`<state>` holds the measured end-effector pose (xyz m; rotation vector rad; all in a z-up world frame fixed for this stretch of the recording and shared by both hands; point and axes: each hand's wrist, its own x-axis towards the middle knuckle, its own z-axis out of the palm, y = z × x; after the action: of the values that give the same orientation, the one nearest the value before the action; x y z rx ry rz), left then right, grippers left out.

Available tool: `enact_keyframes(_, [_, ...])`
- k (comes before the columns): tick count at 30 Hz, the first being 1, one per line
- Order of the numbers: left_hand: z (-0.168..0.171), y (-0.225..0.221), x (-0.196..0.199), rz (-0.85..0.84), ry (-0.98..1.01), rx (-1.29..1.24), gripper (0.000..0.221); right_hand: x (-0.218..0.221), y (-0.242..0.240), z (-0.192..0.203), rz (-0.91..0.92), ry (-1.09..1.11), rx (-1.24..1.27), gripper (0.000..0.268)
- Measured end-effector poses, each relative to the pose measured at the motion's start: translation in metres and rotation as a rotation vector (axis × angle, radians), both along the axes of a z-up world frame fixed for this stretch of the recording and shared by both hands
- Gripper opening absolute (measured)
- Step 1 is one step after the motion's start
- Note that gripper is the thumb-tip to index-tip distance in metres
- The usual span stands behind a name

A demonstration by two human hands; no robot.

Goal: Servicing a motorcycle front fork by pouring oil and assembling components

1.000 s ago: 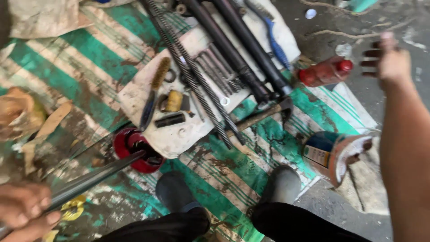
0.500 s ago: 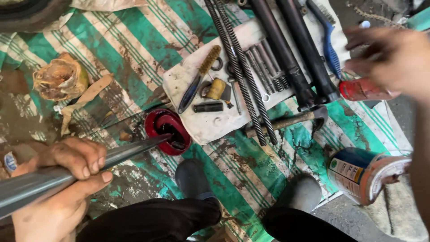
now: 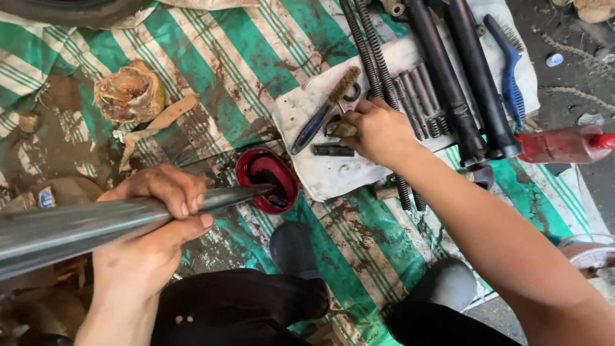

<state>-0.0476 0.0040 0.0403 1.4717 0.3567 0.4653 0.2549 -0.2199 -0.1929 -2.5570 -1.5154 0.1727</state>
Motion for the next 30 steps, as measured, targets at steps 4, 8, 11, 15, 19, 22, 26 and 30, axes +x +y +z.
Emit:
enact_keyframes(4, [-0.004,-0.002,0.003,-0.003,-0.038,-0.037,0.033,0.001,0.029,-0.006,-0.15,0.074,-0.279,0.074])
enact_keyframes(8, [0.002,-0.001,-0.001,0.009,0.048,-0.046,0.035,0.013,0.022,0.087,-0.25,0.428,-0.082,0.04])
enact_keyframes(11, [0.0,0.001,-0.002,0.011,0.043,-0.047,0.034,0.031,0.009,0.121,-0.562,0.823,0.013,0.036])
enact_keyframes(15, [-0.002,0.001,0.001,0.011,0.022,-0.037,0.031,0.054,-0.01,0.069,-0.336,0.338,-0.107,0.056])
enact_keyframes(19, [-0.002,-0.002,0.004,0.01,-0.008,-0.046,0.029,0.033,-0.003,0.041,-0.119,-0.023,-0.028,0.048])
enact_keyframes(22, [-0.003,-0.002,0.004,0.009,-0.005,-0.027,0.028,0.031,0.0,0.003,0.042,-0.197,0.014,0.02])
enact_keyframes(26, [-0.001,-0.001,0.003,0.01,0.032,-0.01,0.03,0.018,0.012,0.019,0.029,-0.106,-0.268,0.05])
enact_keyframes(30, [-0.005,0.0,0.003,0.003,0.005,-0.038,0.029,0.017,0.016,0.017,0.069,-0.121,-0.406,0.057])
